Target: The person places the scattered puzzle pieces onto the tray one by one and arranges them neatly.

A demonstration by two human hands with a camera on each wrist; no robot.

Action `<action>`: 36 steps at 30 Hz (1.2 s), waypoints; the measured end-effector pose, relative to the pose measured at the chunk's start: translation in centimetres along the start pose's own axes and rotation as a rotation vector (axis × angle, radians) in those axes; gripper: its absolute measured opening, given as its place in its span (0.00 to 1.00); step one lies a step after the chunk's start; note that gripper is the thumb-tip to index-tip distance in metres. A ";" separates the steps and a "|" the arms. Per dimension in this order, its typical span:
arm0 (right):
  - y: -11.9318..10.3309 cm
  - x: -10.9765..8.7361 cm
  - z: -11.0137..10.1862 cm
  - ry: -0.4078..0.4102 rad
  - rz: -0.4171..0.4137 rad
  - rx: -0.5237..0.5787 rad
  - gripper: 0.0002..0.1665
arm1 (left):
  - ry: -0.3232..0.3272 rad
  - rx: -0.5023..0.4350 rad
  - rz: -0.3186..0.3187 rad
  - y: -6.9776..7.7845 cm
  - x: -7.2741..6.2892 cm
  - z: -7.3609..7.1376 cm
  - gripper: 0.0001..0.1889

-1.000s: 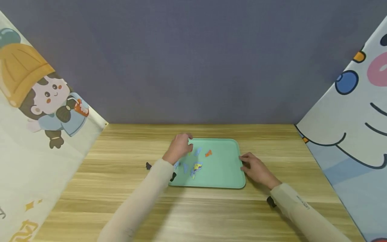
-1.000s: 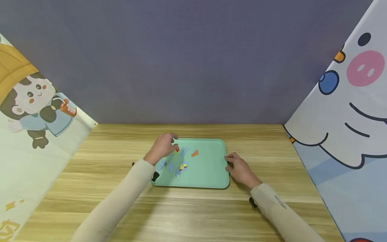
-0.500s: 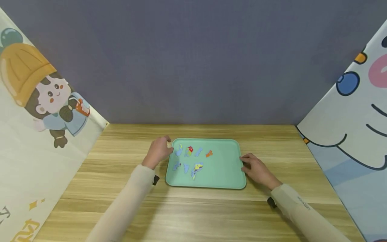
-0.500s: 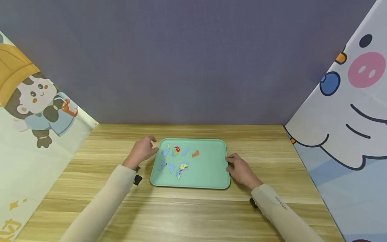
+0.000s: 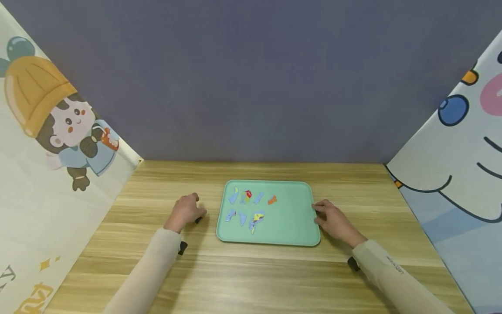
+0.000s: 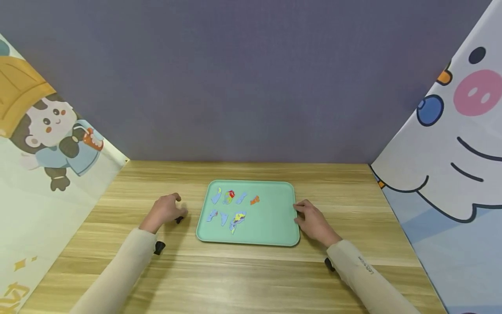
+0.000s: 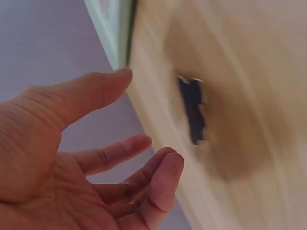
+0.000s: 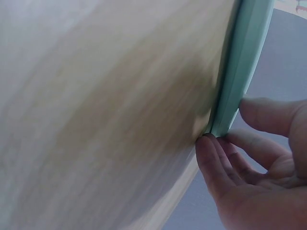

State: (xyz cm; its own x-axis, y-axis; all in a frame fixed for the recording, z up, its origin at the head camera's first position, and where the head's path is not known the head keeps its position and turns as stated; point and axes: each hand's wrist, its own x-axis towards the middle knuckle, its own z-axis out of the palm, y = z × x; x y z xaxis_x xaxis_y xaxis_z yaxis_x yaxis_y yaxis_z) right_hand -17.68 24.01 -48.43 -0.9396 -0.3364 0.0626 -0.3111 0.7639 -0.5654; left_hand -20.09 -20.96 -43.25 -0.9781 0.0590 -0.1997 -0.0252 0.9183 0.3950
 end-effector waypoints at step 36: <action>-0.3 -0.1 -0.1 0.007 0.010 -0.001 0.27 | -0.030 -0.023 -0.016 -1.3 -0.5 1.2 0.26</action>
State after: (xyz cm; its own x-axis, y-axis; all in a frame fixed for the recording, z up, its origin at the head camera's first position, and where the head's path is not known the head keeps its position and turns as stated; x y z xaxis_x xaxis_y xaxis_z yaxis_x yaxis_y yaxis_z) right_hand -17.46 23.87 -48.16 -0.9437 -0.3249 0.0625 -0.3018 0.7681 -0.5648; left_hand -19.28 -21.72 -44.74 -0.9708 0.0564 -0.2332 -0.0460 0.9102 0.4115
